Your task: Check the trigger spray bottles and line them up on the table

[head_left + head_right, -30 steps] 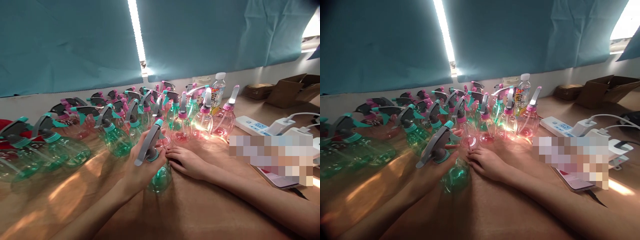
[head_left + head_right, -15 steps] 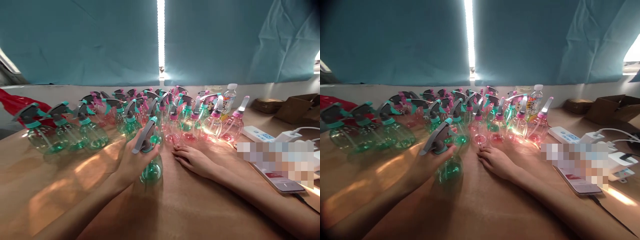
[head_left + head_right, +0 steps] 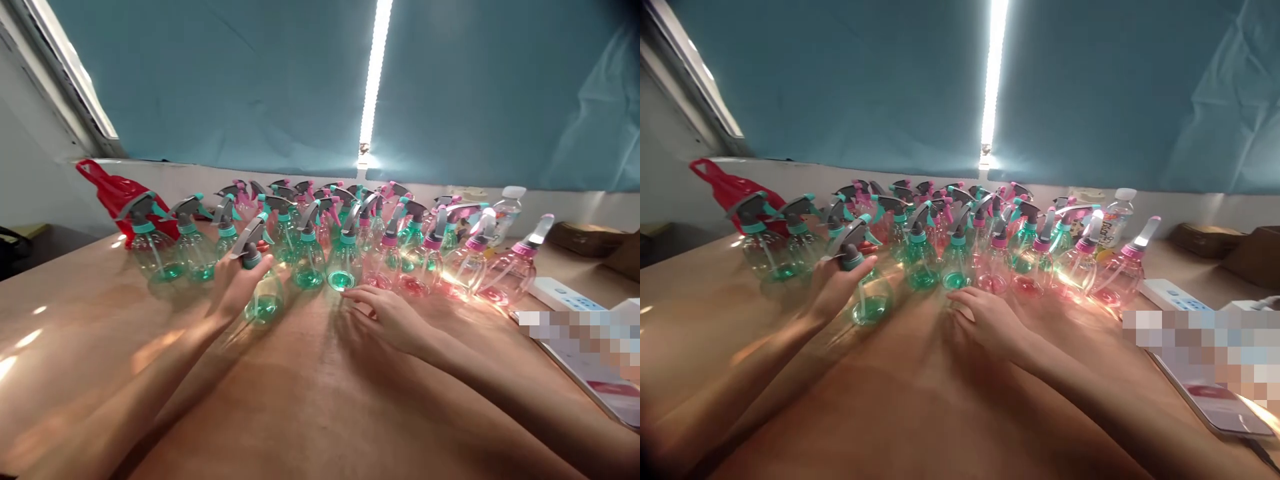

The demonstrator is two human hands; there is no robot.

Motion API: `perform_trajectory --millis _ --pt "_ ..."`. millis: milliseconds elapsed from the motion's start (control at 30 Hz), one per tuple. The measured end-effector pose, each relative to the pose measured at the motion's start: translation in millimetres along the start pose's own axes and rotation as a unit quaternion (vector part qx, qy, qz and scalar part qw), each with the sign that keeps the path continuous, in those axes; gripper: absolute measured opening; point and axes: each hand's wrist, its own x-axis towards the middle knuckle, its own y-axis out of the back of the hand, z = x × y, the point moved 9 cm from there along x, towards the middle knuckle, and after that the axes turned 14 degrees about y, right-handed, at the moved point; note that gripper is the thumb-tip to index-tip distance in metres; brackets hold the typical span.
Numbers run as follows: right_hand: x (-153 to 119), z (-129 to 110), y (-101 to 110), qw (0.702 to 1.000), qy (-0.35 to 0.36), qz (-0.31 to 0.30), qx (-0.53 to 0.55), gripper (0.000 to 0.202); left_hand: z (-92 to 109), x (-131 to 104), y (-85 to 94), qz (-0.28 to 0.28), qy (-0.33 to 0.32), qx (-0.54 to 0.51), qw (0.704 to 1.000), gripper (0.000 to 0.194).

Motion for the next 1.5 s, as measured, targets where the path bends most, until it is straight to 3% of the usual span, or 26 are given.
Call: perform_trajectory --millis 233,500,667,833,1067,1333,1500 --pt "64 8 7 0.993 -0.103 0.056 -0.003 0.043 -1 31 -25.7 0.01 -0.024 -0.01 1.0 0.024" --pt "97 21 -3 0.98 -0.178 0.038 0.082 0.061 -4 53 -37.7 0.006 -0.052 -0.023 0.998 0.026" --pt "106 26 -15 0.953 -0.246 0.019 0.175 0.068 -6 64 -42.5 0.003 -0.06 -0.043 0.997 0.023" --pt "112 28 -19 0.948 -0.266 0.017 0.175 0.074 -8 73 -47.4 0.008 -0.073 -0.067 0.995 0.018" --pt "116 38 -29 0.943 -0.275 0.026 0.184 0.044 -6 78 -53.2 -0.012 -0.1 -0.08 0.992 0.027" --pt "118 38 -24 0.945 -0.282 0.01 0.165 0.042 0 75 -53.5 -0.035 -0.115 -0.073 0.99 0.042" --pt "119 35 -20 0.954 -0.267 -0.012 0.137 0.041 -3 80 -53.0 -0.024 -0.095 -0.051 0.994 0.028"
